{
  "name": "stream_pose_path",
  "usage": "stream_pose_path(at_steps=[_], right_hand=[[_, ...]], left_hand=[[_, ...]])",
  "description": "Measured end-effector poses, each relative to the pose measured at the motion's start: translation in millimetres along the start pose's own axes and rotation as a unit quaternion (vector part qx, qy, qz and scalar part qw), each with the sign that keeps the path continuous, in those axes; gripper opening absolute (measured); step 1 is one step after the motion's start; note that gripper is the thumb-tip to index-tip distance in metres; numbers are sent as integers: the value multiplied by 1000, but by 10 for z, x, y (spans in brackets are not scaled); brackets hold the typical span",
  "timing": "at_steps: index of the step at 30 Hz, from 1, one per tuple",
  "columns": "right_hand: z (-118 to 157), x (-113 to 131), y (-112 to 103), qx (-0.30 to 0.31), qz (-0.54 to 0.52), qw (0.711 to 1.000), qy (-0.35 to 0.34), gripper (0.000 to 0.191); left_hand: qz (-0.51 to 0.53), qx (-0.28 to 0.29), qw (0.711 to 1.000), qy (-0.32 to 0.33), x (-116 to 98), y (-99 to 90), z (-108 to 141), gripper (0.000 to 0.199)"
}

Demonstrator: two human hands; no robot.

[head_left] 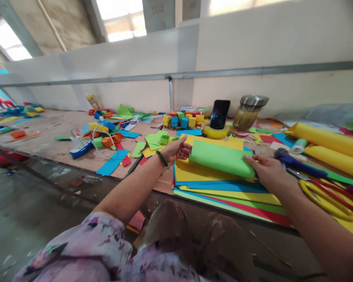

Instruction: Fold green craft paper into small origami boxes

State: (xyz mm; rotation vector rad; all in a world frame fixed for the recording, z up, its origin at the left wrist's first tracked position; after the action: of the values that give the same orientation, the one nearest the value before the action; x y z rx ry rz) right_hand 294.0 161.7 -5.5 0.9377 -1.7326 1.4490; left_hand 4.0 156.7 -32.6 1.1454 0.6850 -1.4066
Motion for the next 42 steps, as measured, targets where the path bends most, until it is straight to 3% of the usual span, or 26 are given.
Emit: stream_pose_path(at_steps=[2,4,15,21,30,34,37,40,42], right_hand=[[-26,-170,51,12,-142,987,69,36],[-43,-252,109,24,-206,973,102,35],[-113,-334,89,23,-177,981,68,37],[-40,-150,67,23,-153,987,36,36],[-11,-17,114,46,-198,979,18,43],[61,163,12,18,-215,976,-30,42],[214,361,-235,-69,-164,977,-119,36],[429,536,-440,-153,-48,963,-218,25],[495,614,-354,-114,27,955,-272,20]], left_hand=[[16,37,999,10,-24,49,23,39],[5,51,998,30,-42,72,43,32],[-12,26,999,45,-41,33,32,26],[-35,42,994,90,-86,73,50,36],[-101,23,988,114,-112,55,89,33],[-124,2,980,159,-256,105,169,33],[-172,-41,955,238,-514,161,353,30],[-275,-94,894,342,-753,203,648,21],[-365,-98,848,372,-739,243,775,10]])
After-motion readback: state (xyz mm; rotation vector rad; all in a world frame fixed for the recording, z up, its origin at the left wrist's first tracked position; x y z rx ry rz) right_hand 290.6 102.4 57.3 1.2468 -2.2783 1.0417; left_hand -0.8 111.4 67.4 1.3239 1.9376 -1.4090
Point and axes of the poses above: each hand's wrist, its own z-axis away from the middle knuckle, its own y-axis out of the palm, x = y × z, the point moved 10 cm from there along -z, towards the middle knuckle, and after that the axes turned 2 degrees about -z, right-handed, at the moved point
